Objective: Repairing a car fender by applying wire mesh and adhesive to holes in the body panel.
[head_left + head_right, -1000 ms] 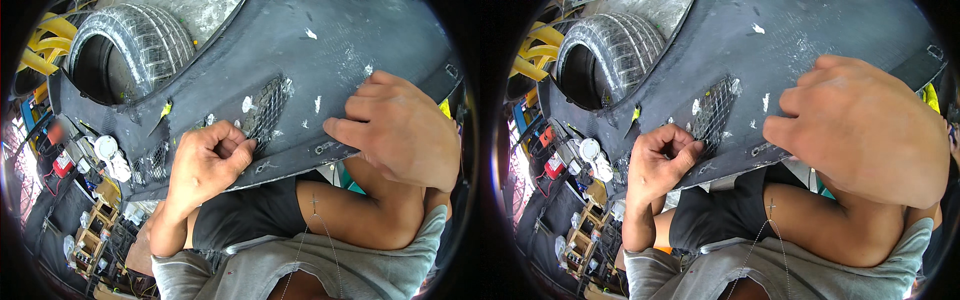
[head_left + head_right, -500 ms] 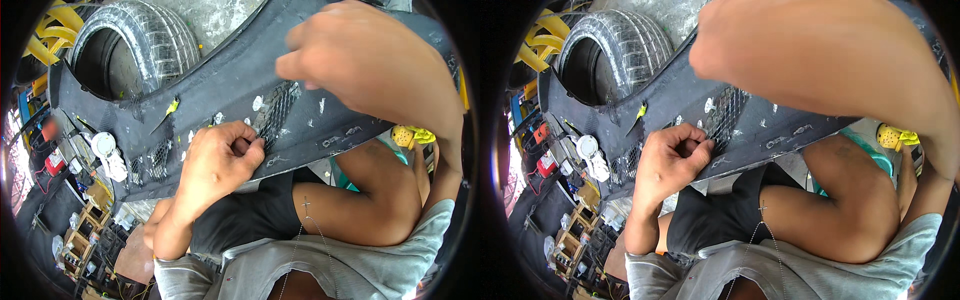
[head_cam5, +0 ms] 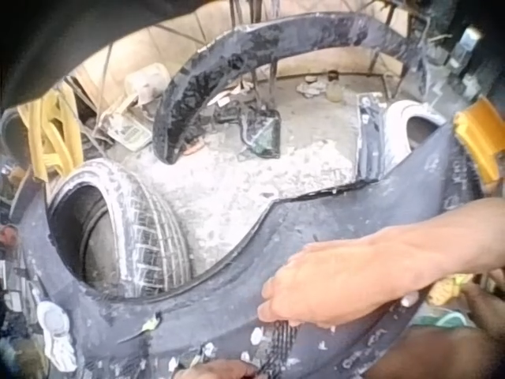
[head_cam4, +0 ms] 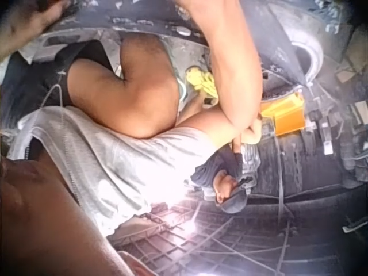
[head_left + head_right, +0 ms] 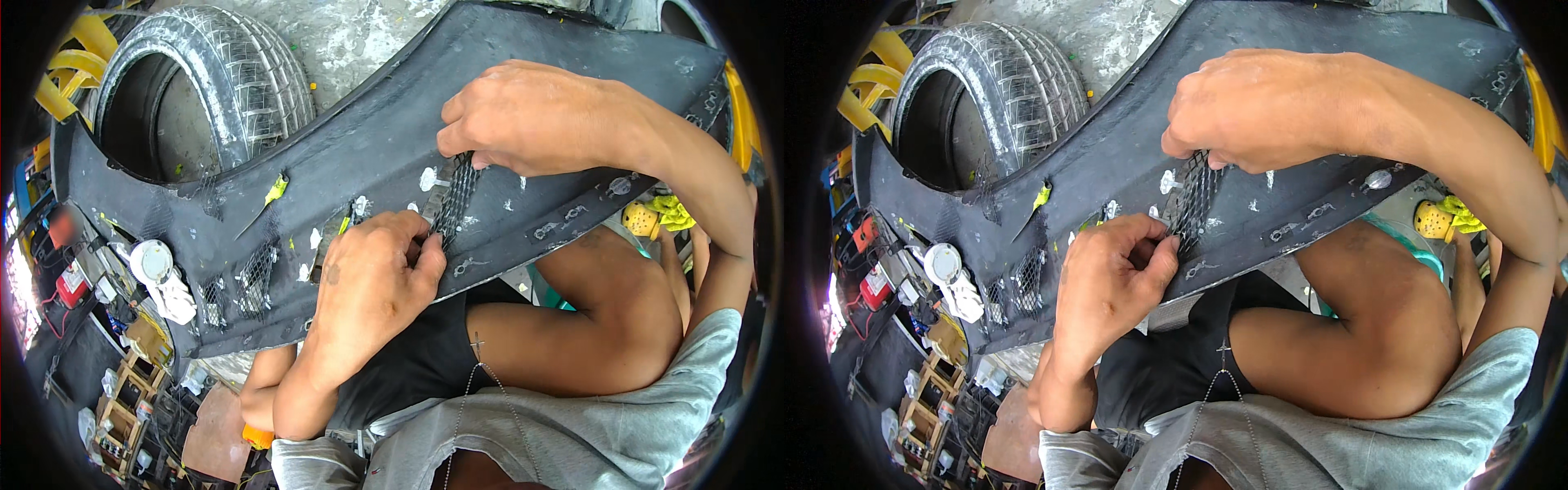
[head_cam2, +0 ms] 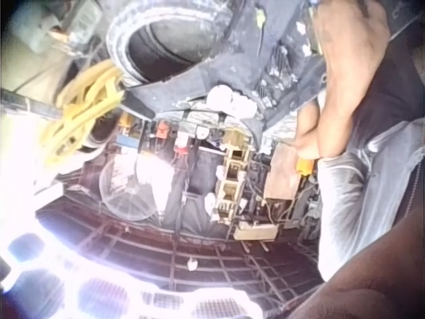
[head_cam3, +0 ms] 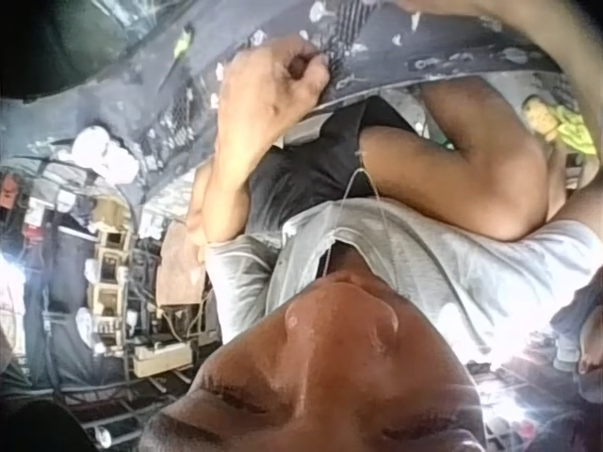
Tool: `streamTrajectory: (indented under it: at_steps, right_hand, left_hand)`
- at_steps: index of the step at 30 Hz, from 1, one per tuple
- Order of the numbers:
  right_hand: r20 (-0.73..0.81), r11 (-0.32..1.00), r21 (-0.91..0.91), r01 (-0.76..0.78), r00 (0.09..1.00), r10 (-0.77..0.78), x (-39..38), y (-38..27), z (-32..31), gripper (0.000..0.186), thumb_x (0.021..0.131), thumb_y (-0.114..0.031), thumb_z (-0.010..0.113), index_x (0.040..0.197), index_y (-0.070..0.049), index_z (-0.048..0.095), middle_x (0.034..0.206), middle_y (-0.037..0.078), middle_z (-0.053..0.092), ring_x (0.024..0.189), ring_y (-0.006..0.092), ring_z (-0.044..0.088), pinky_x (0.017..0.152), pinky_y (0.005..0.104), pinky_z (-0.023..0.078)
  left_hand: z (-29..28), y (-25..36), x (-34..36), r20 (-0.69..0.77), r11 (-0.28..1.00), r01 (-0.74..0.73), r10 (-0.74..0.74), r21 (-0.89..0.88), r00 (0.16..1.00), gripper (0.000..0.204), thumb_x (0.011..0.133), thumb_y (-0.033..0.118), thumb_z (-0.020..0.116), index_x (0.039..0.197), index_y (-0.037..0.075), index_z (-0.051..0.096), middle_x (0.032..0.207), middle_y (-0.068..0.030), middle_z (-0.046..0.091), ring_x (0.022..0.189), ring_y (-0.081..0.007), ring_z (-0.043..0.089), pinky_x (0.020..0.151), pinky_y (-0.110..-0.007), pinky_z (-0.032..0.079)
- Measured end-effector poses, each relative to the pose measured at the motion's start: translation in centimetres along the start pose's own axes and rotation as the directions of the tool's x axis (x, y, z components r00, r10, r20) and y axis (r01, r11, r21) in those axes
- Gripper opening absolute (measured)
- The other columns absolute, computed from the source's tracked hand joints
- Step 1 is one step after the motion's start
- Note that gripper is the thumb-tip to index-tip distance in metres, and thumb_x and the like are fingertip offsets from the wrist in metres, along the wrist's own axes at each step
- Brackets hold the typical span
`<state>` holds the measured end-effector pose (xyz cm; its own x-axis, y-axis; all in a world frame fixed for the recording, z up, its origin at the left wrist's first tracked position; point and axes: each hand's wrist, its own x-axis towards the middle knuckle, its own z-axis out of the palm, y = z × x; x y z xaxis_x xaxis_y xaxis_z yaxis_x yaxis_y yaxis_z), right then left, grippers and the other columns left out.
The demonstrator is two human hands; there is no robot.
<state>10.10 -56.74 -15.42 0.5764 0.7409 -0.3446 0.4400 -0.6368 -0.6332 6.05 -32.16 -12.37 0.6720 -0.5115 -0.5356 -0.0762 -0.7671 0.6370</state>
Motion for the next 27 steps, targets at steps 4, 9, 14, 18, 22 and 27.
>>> streamTrajectory:
  at_steps: [4,9,14,18,22,27]
  right_hand:
    - [-0.002,1.0,0.016,0.017,1.0,-0.017,-0.2,-0.2,-0.2,0.015,0.087,-0.007,0.071,0.101,-0.001,0.071,0.097,0.017,0.072,0.098,0.0407,0.07,0.084,0.0508,0.057]
    - [-0.005,0.999,0.036,0.007,1.0,-0.007,-0.3,-0.3,0.0,0.014,0.087,-0.008,0.071,0.099,-0.001,0.071,0.096,0.017,0.072,0.097,0.0404,0.071,0.085,0.0501,0.057]
    - [-0.141,0.991,0.06,0.123,0.984,-0.113,-1.1,-0.3,-0.1,0.013,0.086,-0.004,0.07,0.097,0.0,0.07,0.093,0.018,0.072,0.094,0.0409,0.071,0.083,0.0497,0.057]
    - [-0.003,0.988,0.022,0.151,0.989,-0.151,-0.1,0.5,-0.6,0.014,0.089,-0.01,0.07,0.1,-0.002,0.067,0.094,0.015,0.069,0.087,0.0376,0.07,0.079,0.0473,0.057]
    - [0.147,0.994,0.087,0.069,0.986,-0.082,0.3,1.4,-1.2,0.017,0.087,-0.007,0.068,0.102,0.0,0.068,0.094,0.016,0.072,0.092,0.0371,0.07,0.086,0.0443,0.054]
    - [0.017,0.995,0.097,0.033,0.999,-0.035,-0.4,0.0,-2.2,0.019,0.084,-0.007,0.07,0.101,0.0,0.068,0.087,0.018,0.071,0.094,0.0371,0.069,0.086,0.0452,0.054]
  left_hand:
    - [0.0,-0.3,-0.1,0.0,0.998,-0.045,0.045,0.042,0.999,0.017,0.088,0.015,0.075,0.092,-0.001,0.072,0.072,-0.0173,0.069,0.061,-0.0298,0.068,0.06,-0.039,0.052]
    - [-0.6,-0.2,-0.6,0.045,0.998,-0.027,0.025,0.06,0.999,0.014,0.094,0.014,0.068,0.094,0.0,0.067,0.083,-0.0217,0.069,0.078,-0.0437,0.067,0.07,-0.05,0.053]
    - [-1.4,0.6,-0.8,0.109,1.0,0.012,-0.012,-0.004,0.994,0.018,0.094,0.016,0.07,0.087,-0.001,0.066,0.077,-0.0217,0.065,0.074,-0.0427,0.066,0.066,-0.049,0.05]
    - [-1.8,1.2,-1.1,0.093,0.999,0.038,-0.039,0.018,0.995,0.019,0.093,0.016,0.072,0.084,0.0,0.067,0.074,-0.0216,0.065,0.071,-0.0423,0.065,0.063,-0.048,0.049]
    - [-1.1,1.2,-0.5,0.117,0.996,0.085,-0.086,0.007,0.989,0.018,0.093,0.016,0.073,0.085,0.001,0.068,0.075,-0.0209,0.067,0.067,-0.0422,0.065,0.06,-0.047,0.049]
    - [-1.3,1.2,-0.7,0.099,0.996,0.093,-0.094,0.006,0.991,0.017,0.093,0.016,0.074,0.084,0.002,0.067,0.073,-0.0185,0.066,0.063,-0.0405,0.065,0.056,-0.045,0.049]
